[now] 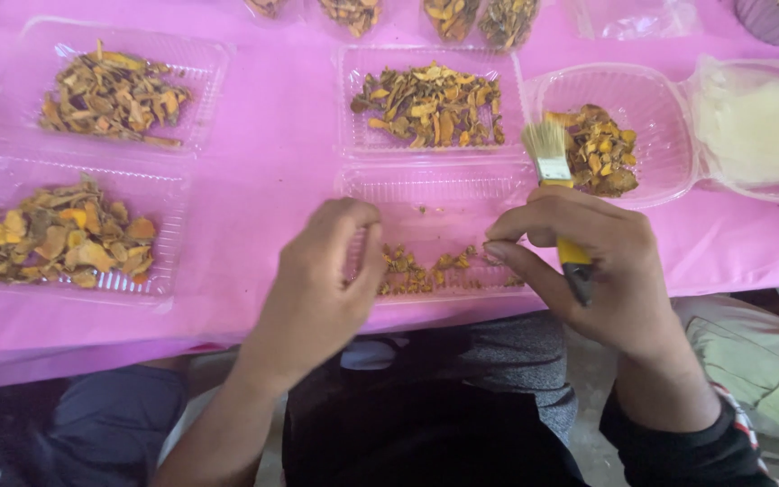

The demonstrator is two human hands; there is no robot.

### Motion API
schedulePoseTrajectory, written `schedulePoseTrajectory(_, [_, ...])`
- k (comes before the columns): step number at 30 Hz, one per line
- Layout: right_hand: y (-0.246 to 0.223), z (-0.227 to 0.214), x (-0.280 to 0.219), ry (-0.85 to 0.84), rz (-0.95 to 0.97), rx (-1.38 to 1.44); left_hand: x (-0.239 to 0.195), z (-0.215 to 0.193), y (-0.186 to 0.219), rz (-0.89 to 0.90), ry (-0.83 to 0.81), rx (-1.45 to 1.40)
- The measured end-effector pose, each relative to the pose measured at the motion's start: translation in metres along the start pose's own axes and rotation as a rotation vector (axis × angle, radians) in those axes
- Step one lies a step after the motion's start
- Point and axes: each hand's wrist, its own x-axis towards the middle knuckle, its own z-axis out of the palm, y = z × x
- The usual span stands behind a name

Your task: The person uses a small brush to clean dried fruit pieces held in the left hand, sweeping debris into a plastic container. The person repeats this process for multiple pieces, occasionally adjusting the fruit with fingers.

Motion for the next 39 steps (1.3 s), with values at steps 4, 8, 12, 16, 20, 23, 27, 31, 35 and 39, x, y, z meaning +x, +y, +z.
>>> schedulePoseTrajectory(4, [-0.016, 0.021, -0.005, 0.182, 0.225, 0.27, 0.01, 0.009, 0.035, -0.073, -0.136, -0.175])
schedulePoseTrajectory(8, [-0.021, 0.031, -0.007, 0.312, 0.227, 0.358, 0.018, 0.018, 0.046, -0.155, -0.124, -0.35])
schedulePoseTrajectory(12, [-0.021, 0.033, -0.007, 0.299, 0.24, 0.39, 0.018, 0.022, 0.047, -0.192, -0.069, -0.398])
schedulePoseTrajectory(16, [-0.016, 0.022, -0.012, 0.268, 0.062, 0.31, 0.02, 0.024, 0.047, -0.205, -0.013, -0.403])
schedulePoseTrajectory(20, [-0.025, 0.015, -0.024, 0.439, 0.054, 0.037, 0.021, 0.023, 0.044, -0.242, 0.053, -0.431])
schedulePoseTrajectory(23, [-0.025, 0.022, -0.043, 0.567, -0.021, -0.085, 0.019, 0.028, 0.041, -0.351, 0.043, -0.397])
schedulePoseTrajectory(27, [-0.036, -0.001, -0.09, 0.027, 0.281, 0.753, 0.021, 0.029, 0.044, -0.516, 0.031, -0.361])
schedulePoseTrajectory(31, [-0.043, 0.02, -0.053, 0.272, -0.046, 0.141, 0.017, 0.027, 0.038, -0.353, 0.071, -0.435])
schedulePoseTrajectory(35, [-0.048, 0.014, -0.058, 0.287, 0.053, 0.126, 0.016, 0.03, 0.037, -0.43, 0.058, -0.288])
schedulePoseTrajectory(39, [-0.027, 0.028, -0.053, 0.303, -0.082, 0.123, 0.017, 0.026, 0.037, -0.392, 0.048, -0.422])
